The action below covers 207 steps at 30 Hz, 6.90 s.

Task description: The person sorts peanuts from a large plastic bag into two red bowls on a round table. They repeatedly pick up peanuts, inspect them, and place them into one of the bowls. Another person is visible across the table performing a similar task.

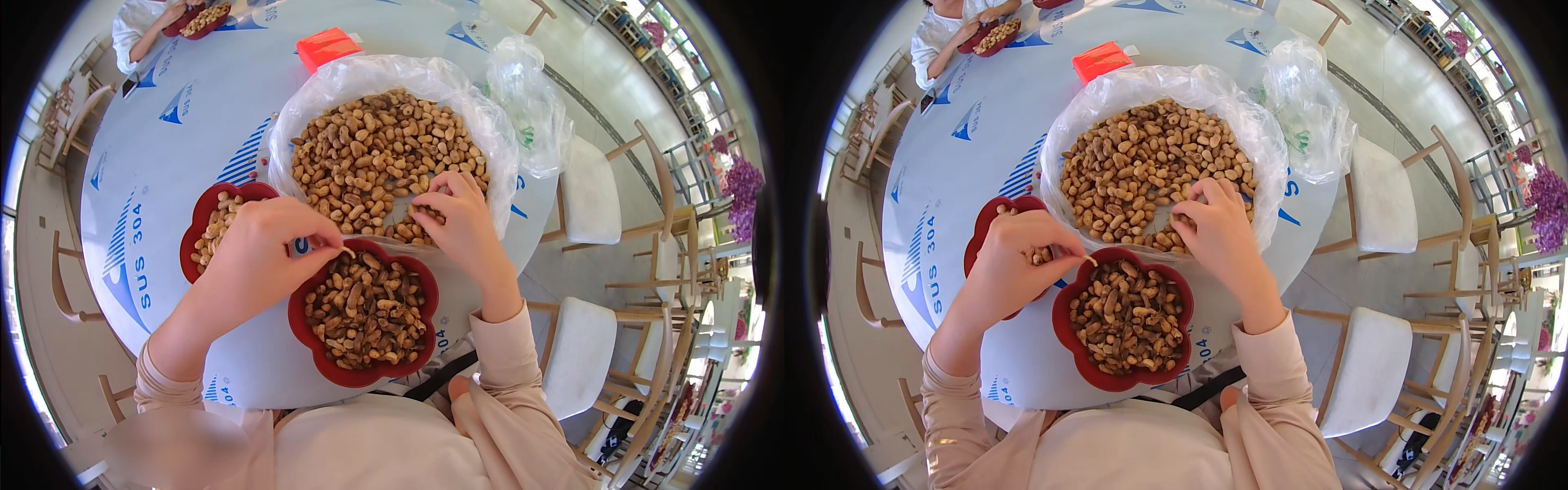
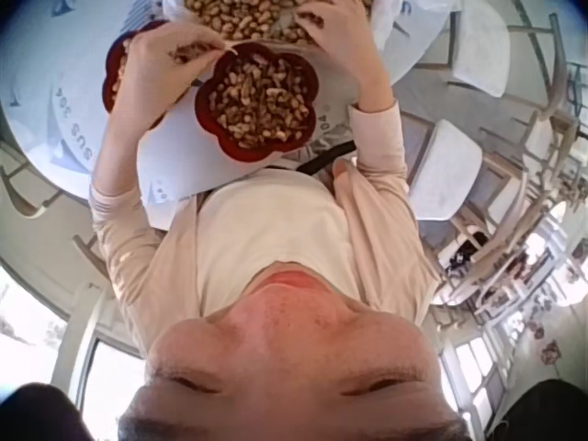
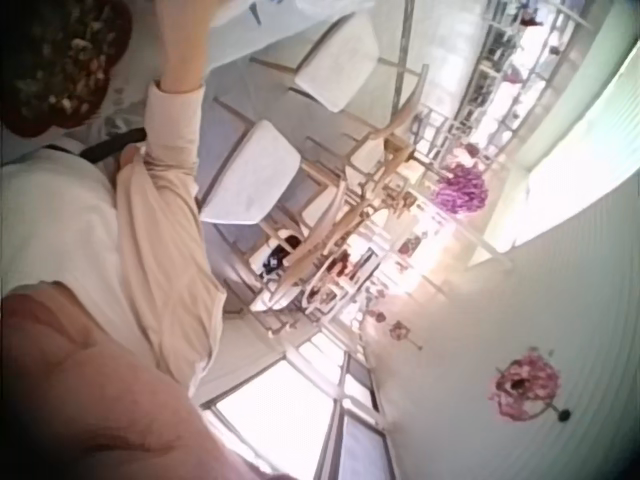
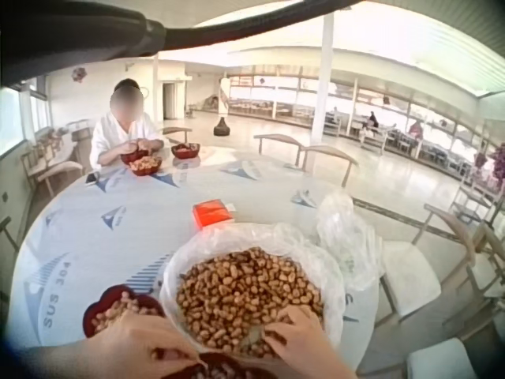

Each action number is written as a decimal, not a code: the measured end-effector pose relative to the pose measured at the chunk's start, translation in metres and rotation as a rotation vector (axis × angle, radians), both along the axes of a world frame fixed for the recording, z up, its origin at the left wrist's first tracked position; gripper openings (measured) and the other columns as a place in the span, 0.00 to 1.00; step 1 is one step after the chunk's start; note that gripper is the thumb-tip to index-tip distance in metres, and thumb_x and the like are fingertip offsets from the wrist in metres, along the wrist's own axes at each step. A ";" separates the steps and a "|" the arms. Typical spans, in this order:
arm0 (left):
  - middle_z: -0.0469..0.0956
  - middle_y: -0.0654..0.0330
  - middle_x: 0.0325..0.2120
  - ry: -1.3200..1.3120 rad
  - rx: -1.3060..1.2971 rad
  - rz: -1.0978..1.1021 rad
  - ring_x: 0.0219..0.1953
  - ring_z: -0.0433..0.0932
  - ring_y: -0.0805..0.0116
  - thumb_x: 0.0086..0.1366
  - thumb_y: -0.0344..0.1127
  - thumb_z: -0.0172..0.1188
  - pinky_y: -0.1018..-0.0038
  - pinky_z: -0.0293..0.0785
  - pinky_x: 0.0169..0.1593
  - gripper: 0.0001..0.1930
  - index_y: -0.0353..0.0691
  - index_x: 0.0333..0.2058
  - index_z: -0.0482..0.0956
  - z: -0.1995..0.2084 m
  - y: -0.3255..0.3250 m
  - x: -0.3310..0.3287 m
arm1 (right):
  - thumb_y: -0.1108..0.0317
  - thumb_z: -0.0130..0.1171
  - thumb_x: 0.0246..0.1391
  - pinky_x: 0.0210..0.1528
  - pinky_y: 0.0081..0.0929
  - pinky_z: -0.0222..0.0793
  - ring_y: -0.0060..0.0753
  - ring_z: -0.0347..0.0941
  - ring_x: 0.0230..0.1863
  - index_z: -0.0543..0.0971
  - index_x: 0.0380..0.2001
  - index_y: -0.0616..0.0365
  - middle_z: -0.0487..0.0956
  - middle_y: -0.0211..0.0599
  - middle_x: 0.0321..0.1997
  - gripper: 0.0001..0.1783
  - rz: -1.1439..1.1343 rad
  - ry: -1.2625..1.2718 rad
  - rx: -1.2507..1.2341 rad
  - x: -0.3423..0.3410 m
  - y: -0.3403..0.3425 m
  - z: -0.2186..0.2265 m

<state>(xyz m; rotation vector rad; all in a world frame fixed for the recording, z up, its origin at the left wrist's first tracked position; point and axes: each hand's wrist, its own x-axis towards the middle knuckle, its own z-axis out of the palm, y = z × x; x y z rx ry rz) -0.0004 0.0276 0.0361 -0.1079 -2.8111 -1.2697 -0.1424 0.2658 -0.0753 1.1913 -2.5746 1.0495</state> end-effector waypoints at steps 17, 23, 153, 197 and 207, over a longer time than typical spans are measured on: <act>0.81 0.56 0.47 0.069 -0.078 0.002 0.48 0.77 0.57 0.53 0.21 0.71 0.64 0.75 0.53 0.15 0.37 0.42 0.87 -0.035 0.003 0.062 | 0.77 0.68 0.54 0.45 0.28 0.72 0.33 0.76 0.42 0.86 0.39 0.58 0.82 0.33 0.41 0.08 -0.102 -0.013 -0.248 0.019 0.003 0.003; 0.81 0.55 0.46 0.025 0.125 0.032 0.50 0.80 0.59 0.57 0.19 0.67 0.68 0.77 0.52 0.17 0.36 0.47 0.85 -0.033 0.006 0.024 | 0.81 0.68 0.54 0.40 0.20 0.70 0.24 0.78 0.36 0.85 0.42 0.60 0.86 0.34 0.42 0.12 -0.131 -0.428 -0.573 0.052 0.025 0.010; 0.70 0.46 0.59 -0.355 2.098 0.541 0.61 0.72 0.57 0.78 0.30 0.42 0.64 0.71 0.67 0.20 0.23 0.62 0.65 -0.060 0.029 -0.036 | 0.74 0.66 0.49 0.43 0.40 0.76 0.45 0.78 0.41 0.81 0.34 0.59 0.81 0.39 0.34 0.08 0.028 0.173 0.505 -0.017 0.024 0.022; 0.68 0.41 0.62 -0.146 2.178 0.469 0.65 0.71 0.52 0.76 0.25 0.40 0.63 0.74 0.66 0.21 0.19 0.63 0.61 -0.049 -0.005 -0.039 | 0.77 0.59 0.62 0.57 0.35 0.77 0.50 0.79 0.56 0.82 0.52 0.62 0.81 0.48 0.57 0.15 -0.166 0.047 -0.067 -0.048 -0.003 -0.011; 0.68 0.43 0.62 -0.135 2.187 0.472 0.65 0.71 0.52 0.76 0.25 0.40 0.63 0.74 0.66 0.20 0.21 0.63 0.61 -0.051 -0.011 -0.038 | 0.72 0.63 0.60 0.73 0.43 0.62 0.46 0.64 0.73 0.81 0.59 0.47 0.73 0.33 0.70 0.23 0.494 0.122 0.171 -0.006 -0.027 0.006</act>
